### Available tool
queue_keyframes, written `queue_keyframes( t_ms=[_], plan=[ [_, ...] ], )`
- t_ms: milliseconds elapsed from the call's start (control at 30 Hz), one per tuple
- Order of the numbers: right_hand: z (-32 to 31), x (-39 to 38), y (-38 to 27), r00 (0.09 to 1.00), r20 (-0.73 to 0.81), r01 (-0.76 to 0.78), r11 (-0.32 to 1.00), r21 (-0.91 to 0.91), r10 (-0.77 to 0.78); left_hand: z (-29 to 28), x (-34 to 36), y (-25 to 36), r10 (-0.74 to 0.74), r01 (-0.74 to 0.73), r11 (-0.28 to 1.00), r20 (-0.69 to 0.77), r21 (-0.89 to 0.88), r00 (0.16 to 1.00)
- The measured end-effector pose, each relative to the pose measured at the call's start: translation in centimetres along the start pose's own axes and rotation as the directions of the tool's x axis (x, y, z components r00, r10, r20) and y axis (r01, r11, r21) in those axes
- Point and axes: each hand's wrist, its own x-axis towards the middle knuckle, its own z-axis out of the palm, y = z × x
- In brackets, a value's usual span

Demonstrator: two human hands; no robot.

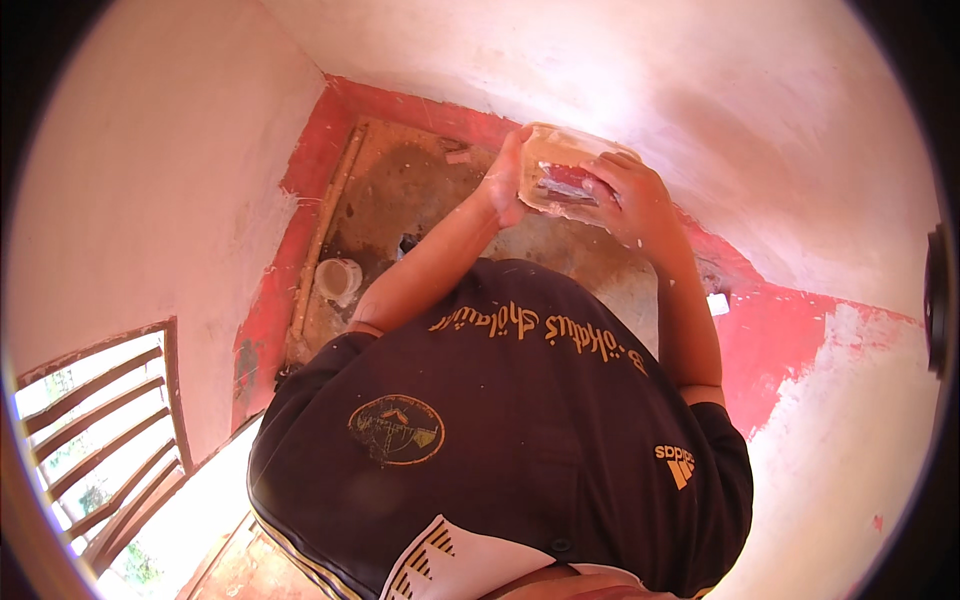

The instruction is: The person applies a white plaster-like substance to a red-painted wall using a putty knife. They repeatedly scoop the substance from a plastic container onto the knife and smooth it over various parts of the wall's surface.

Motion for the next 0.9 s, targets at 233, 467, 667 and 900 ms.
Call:
queue_keyframes(
  t_ms=[233, 467, 667, 900],
  plan=[
    [-0.9, -0.4, 1.9, 0.982, -0.115, -0.142, 0.988, 0.06, 0.149, 0.9, 0.4, -0.9, 0.072, -0.073, 0.997, 0.026, 0.024, 0.997],
    [-5.7, -4.4, 5.5, 0.967, -0.123, -0.218, 0.974, 0.066, 0.225, 4.8, 3.3, -4.1, 0.036, -0.036, 0.999, -0.016, -0.013, 0.999],
    [-8.0, -9.1, 11.2, 0.991, -0.131, -0.033, 0.998, -0.055, 0.026, 10.0, 9.2, -9.6, 0.069, -0.069, 0.997, 0.003, 0.035, 0.998],
    [-17.1, -15.3, 18.8, 0.986, -0.16, -0.065, 0.995, -0.081, 0.051, 19.9, 15.0, -15.5, 0.032, -0.031, 0.999, -0.041, 0.024, 0.999]
  ],
)
